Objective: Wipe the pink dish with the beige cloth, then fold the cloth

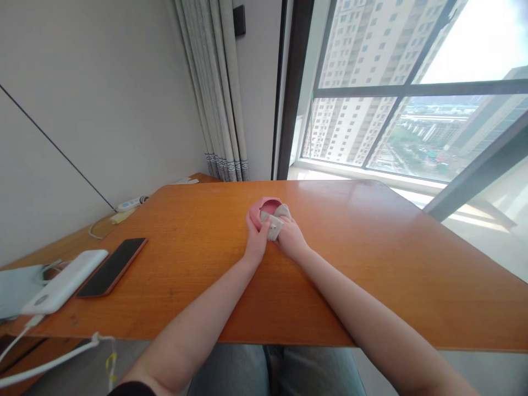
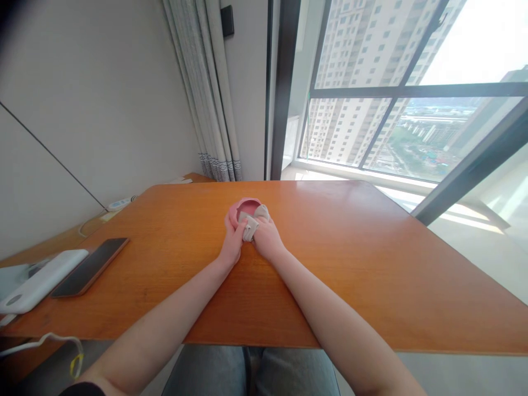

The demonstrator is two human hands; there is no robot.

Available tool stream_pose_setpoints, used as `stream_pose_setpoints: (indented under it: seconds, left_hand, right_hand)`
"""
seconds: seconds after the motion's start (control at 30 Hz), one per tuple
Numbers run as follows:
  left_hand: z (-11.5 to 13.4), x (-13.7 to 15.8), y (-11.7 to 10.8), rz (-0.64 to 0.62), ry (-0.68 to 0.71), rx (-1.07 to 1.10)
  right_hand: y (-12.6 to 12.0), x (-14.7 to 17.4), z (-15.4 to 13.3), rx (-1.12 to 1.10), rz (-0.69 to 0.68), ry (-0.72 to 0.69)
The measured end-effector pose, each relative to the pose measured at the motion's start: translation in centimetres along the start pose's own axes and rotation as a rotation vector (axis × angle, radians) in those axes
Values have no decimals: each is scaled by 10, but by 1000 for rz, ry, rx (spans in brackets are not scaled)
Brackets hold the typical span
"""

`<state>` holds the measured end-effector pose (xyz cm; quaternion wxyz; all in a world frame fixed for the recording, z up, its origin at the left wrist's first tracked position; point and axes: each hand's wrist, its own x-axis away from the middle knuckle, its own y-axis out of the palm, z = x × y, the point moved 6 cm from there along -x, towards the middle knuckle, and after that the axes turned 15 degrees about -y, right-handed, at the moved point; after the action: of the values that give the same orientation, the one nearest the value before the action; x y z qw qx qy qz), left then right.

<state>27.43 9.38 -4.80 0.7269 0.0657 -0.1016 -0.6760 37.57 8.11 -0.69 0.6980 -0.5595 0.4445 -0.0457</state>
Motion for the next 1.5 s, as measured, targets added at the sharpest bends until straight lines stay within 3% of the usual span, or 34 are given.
stream_pose_setpoints:
  seconds: [0.2,0.3,0.43,0.5,0.63,0.73,0.93,1.13,1.2,1.37,1.5]
  left_hand:
    - [26,-6,-15,59,139,-139]
    - [41,-13,-23,15,212,-310]
    - [45,-20,-26,-88,200,-477]
    - [39,-22,-24,-110,182,-466]
    - [14,-22,-20,2,36,-231]
    - [1,-18,-11,-15,-35,-133]
    - [22,-15,-23,70,145,-287]
    - [44,-18,-34,37,307,-557]
    - [42,-18,-34,48,264,-519]
    - [17,-16,-20,5,101,-160]
    - [11,-14,-13,13,83,-153]
  right_hand:
    - [-2,-4,-11,-52,-12,1]
    - [-6,-5,-13,-101,-36,-40]
    - [-10,-5,-14,-140,-54,-129]
    - [-9,-4,-14,-147,-50,-134]
    - [-2,0,-7,-72,10,-43]
    - [3,3,-4,-48,67,1]
    - [7,-3,-10,-114,27,-51]
    - [10,-4,-15,-129,-29,-138]
    - [10,-3,-13,-119,-31,-121]
    - [7,1,-3,-112,27,6]
    - [12,1,-4,-152,57,-1]
